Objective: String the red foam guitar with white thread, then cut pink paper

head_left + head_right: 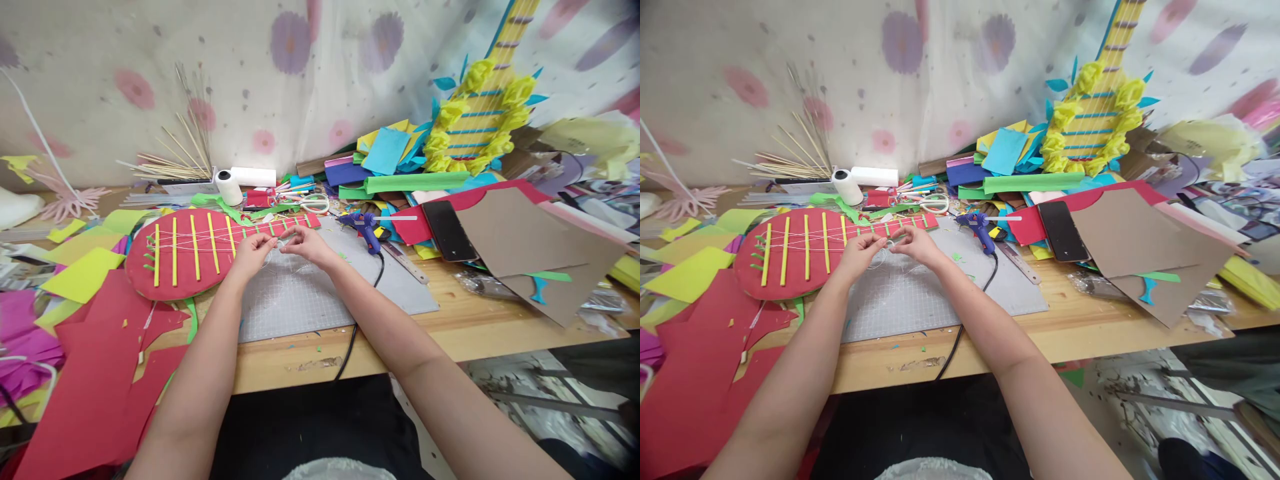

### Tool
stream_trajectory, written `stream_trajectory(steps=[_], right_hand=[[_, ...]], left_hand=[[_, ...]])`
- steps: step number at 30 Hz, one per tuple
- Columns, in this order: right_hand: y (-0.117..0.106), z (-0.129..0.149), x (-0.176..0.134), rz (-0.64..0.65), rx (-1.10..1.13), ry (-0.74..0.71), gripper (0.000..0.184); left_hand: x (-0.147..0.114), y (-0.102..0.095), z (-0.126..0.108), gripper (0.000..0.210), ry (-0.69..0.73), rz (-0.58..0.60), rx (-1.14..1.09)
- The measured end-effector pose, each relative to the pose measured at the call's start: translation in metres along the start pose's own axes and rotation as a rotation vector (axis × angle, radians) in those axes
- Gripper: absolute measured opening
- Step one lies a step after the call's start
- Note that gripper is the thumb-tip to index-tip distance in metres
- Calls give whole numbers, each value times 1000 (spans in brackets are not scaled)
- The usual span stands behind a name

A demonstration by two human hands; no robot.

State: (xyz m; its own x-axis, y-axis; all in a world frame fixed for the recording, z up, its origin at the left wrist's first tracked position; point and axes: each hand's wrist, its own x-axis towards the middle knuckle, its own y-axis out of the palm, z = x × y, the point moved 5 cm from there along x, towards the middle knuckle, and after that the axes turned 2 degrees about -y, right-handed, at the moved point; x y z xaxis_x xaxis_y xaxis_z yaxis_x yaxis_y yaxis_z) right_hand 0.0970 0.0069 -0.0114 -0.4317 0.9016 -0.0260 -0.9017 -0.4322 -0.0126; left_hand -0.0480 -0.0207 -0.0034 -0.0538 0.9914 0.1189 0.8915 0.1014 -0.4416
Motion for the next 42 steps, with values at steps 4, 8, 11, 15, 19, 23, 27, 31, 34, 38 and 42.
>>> stream_trajectory(steps=[4, 8, 11, 15, 19, 23, 27, 31, 34, 38, 42], right_hand=[[-9, -6, -6, -38, 218, 95, 33], [-18, -14, -5, -106, 311, 168, 35], [-23, -17, -2, -163, 361, 190, 33], [-25, -17, -1, -193, 366, 173, 30], [-26, -15, -3, -194, 330, 153, 30], [-25, -14, -5, -186, 317, 148, 34], [-23, -15, -4, -162, 303, 146, 37], [-22, -19, -3, -152, 291, 152, 38], [-22, -20, -3, -157, 291, 153, 39], [-21, -20, -3, -176, 292, 154, 37], [-20, -20, -3, -168, 275, 152, 37]], left_hand=[[-7, -10, -14, 35, 176, -284, 154], [-22, -17, -42, 16, 346, -544, 255], [-24, -8, -49, 25, 337, -448, 285], [-16, 20, -26, 31, 79, -13, 192], [-14, 38, -4, 34, -85, 174, 100], [-11, 42, 1, 34, -92, 118, 23], [-15, 47, -1, 33, -154, 129, -9], [-19, 48, -5, 29, -203, 131, -28], [-19, 47, -5, 30, -212, 129, -14], [-18, 48, -2, 31, -195, 158, -1], [-18, 50, -1, 34, -198, 176, -16]])
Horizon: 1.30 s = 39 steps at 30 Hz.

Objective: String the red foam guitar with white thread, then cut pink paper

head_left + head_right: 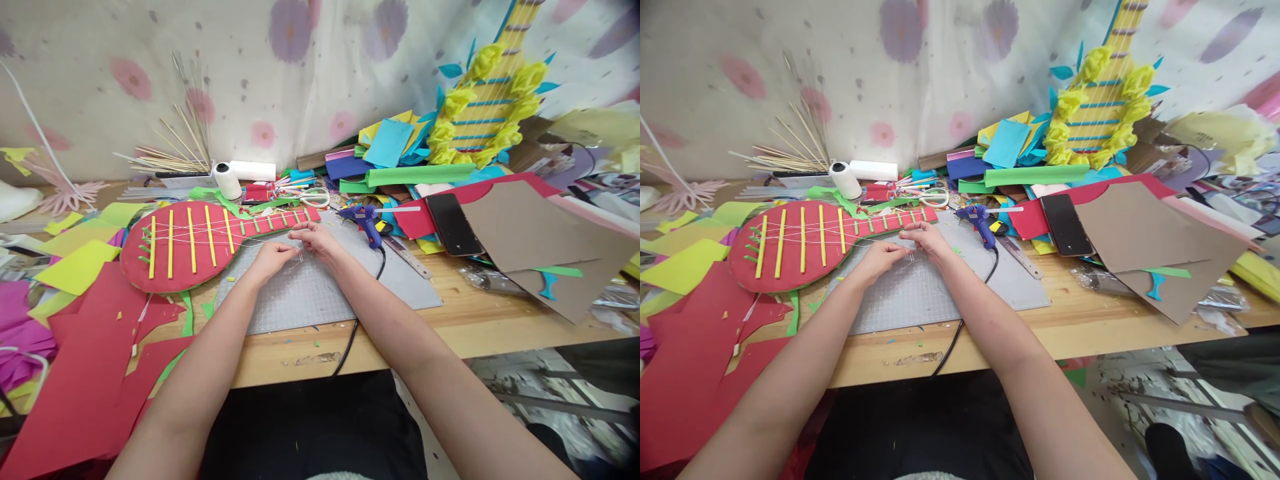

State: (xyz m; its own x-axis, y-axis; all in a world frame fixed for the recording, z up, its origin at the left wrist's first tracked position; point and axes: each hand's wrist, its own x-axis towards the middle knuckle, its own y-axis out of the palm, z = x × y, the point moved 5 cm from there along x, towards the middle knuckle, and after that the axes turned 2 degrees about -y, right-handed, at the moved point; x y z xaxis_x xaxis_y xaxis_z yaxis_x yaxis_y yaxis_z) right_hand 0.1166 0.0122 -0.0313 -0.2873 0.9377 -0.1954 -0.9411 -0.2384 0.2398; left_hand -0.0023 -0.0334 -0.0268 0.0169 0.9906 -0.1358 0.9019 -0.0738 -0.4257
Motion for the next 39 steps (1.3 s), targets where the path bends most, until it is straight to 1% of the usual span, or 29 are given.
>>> stream_trajectory(steps=[3, 5, 7, 9, 11, 14, 16, 18, 19, 21, 24, 26, 28, 31, 34, 36, 39], right_hand=[[-1, 0, 0, -2, -13, 7, 38], [-3, 2, 0, 2, -21, 0, 41], [-3, 5, -2, 35, -31, -15, 44], [-3, 9, -4, 91, -55, -28, 47], [-2, 12, -7, 144, -102, -34, 51], [-3, 15, -10, 194, -187, -58, 51], [-5, 16, -9, 220, -266, -65, 44], [-10, 17, -6, 230, -401, -73, 34], [-14, 18, -4, 219, -492, -87, 29], [-23, 23, -1, 155, -699, -135, 20], [-40, 33, 0, 10, -984, -174, 18], [-49, 40, -3, -67, -1101, -168, 18], [-56, 46, -6, -113, -1161, -166, 18], [-62, 48, -10, -122, -1213, -158, 20], [-62, 45, -14, -84, -1279, -148, 21], [-61, 44, -18, -54, -1336, -153, 22], [-62, 44, -27, -20, -1454, -155, 22]], left_hand=[[-3, 0, -2, 35, -12, 36, -37], [-6, 0, -5, 32, -37, 107, -121], [-8, 1, -8, 29, -85, 187, -289], [-9, 1, -10, 28, -138, 224, -516], [-7, 1, -11, 24, -182, 209, -728], [-3, -1, -10, 16, -215, 118, -932], [-2, -5, -9, 10, -208, 49, -1009], [-1, -15, -11, 7, -179, -23, -1058], [-2, -21, -13, 7, -157, -64, -1073], [-3, -36, -18, 6, -111, -150, -1097], [-7, -63, -27, 10, -37, -252, -1150], [-10, -84, -31, 16, -5, -323, -1159], [-14, -108, -32, 20, 0, -389, -1123], [-19, -144, -27, 24, 16, -490, -1053], [-24, -177, -20, 21, 25, -646, -936], [-27, -192, -18, 19, 37, -736, -853], [-30, -209, -20, 18, 85, -825, -798]])
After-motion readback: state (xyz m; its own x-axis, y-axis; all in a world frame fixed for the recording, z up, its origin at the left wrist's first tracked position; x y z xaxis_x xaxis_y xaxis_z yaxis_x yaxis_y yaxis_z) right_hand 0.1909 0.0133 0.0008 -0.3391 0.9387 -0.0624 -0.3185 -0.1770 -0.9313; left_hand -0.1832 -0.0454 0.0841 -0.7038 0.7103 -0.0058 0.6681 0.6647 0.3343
